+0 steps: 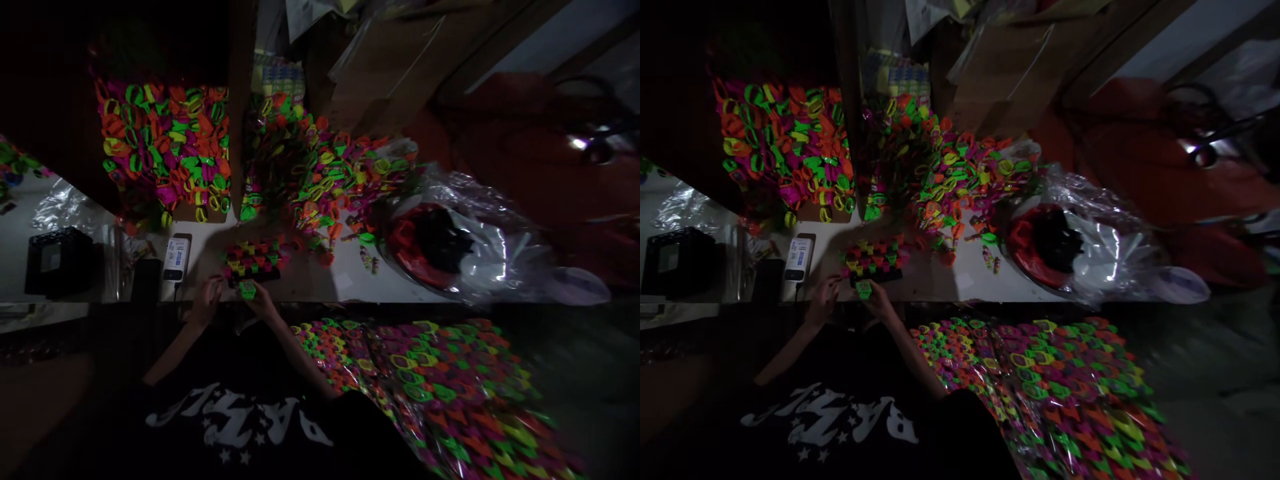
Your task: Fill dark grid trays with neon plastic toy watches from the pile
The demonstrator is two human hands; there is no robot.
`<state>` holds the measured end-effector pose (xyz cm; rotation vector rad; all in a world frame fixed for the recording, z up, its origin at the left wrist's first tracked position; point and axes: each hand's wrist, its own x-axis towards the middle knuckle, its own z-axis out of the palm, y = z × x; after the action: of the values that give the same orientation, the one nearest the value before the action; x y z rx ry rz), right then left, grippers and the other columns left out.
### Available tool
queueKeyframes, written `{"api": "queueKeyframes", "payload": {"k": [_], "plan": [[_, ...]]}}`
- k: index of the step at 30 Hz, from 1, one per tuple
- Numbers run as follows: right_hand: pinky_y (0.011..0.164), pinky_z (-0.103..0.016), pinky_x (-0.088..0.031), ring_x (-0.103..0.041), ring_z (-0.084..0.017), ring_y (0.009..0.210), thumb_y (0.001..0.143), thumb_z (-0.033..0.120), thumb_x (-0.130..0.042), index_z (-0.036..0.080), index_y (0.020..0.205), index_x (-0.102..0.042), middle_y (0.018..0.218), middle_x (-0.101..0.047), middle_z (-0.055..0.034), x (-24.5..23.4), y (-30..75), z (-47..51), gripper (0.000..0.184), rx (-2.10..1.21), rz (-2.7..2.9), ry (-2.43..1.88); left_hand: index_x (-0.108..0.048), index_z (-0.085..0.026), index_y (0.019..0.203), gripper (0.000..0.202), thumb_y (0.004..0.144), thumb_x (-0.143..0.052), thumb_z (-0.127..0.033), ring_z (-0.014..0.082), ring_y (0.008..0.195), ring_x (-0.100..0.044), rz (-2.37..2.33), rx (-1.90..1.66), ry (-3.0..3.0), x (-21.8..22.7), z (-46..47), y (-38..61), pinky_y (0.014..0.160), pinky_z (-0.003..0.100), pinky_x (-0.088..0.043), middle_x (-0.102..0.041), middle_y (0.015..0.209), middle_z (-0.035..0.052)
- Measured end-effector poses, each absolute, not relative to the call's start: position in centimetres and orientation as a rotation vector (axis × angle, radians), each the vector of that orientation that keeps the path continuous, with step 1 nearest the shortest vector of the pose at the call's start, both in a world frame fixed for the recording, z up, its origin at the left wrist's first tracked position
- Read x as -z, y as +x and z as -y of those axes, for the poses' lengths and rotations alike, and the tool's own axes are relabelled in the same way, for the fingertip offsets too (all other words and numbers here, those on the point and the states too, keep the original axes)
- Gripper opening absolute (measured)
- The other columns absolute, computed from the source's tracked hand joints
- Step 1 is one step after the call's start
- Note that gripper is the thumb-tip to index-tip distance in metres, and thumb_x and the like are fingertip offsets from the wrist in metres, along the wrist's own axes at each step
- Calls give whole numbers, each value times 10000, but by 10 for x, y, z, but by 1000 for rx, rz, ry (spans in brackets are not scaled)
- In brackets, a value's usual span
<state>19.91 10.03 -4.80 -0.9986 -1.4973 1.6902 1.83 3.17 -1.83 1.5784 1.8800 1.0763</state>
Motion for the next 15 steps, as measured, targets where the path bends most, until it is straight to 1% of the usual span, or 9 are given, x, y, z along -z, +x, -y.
{"api": "queueKeyframes", "payload": {"k": [3,6,9,11,13,15], "plan": [[814,-310,-499,-627,-181,815,668,405,-753,174,889,-644,867,-690,-54,67,191,-101,337,-1677,1476,-985,-585,-179,1113,262,917,-450,-288,216,1134,-573,-1901,-1031,1503,41,-22,18,1033,409,-442,-623,1161,101],[775,-320,-504,-635,-201,779,691,385,-715,162,844,-653,832,-703,-69,74,189,-101,277,-1647,1469,-1023,-587,-172,1089,251,868,-469,-198,210,1098,-593,-1909,-991,1494,56,-21,17,1022,400,-452,-634,1121,97],[766,-315,-497,-640,-218,799,717,305,-658,155,860,-670,849,-711,-80,72,192,-100,207,-1601,1613,-988,-588,-165,1099,262,865,-472,-183,215,1096,-592,-1872,-982,1532,62,-23,15,1004,395,-460,-639,1116,102],[769,-301,-489,-639,-221,820,703,236,-633,151,885,-679,879,-715,-84,67,193,-100,206,-1531,1731,-989,-586,-162,1116,270,869,-477,-186,218,1090,-594,-1849,-979,1556,64,-26,15,984,390,-471,-639,1122,107],[720,-272,-477,-631,-209,773,690,192,-616,140,863,-684,841,-712,-81,62,191,-102,193,-1464,1808,-1066,-587,-162,1124,277,866,-491,-182,216,1075,-600,-1817,-964,1591,66,-30,15,966,385,-481,-639,1123,107],[651,-247,-452,-609,-189,691,698,179,-613,129,823,-688,756,-698,-70,58,186,-106,154,-1425,1862,-1171,-588,-165,1132,287,857,-507,-176,215,1061,-604,-1780,-940,1638,69,-35,15,952,384,-487,-641,1112,103]]}}
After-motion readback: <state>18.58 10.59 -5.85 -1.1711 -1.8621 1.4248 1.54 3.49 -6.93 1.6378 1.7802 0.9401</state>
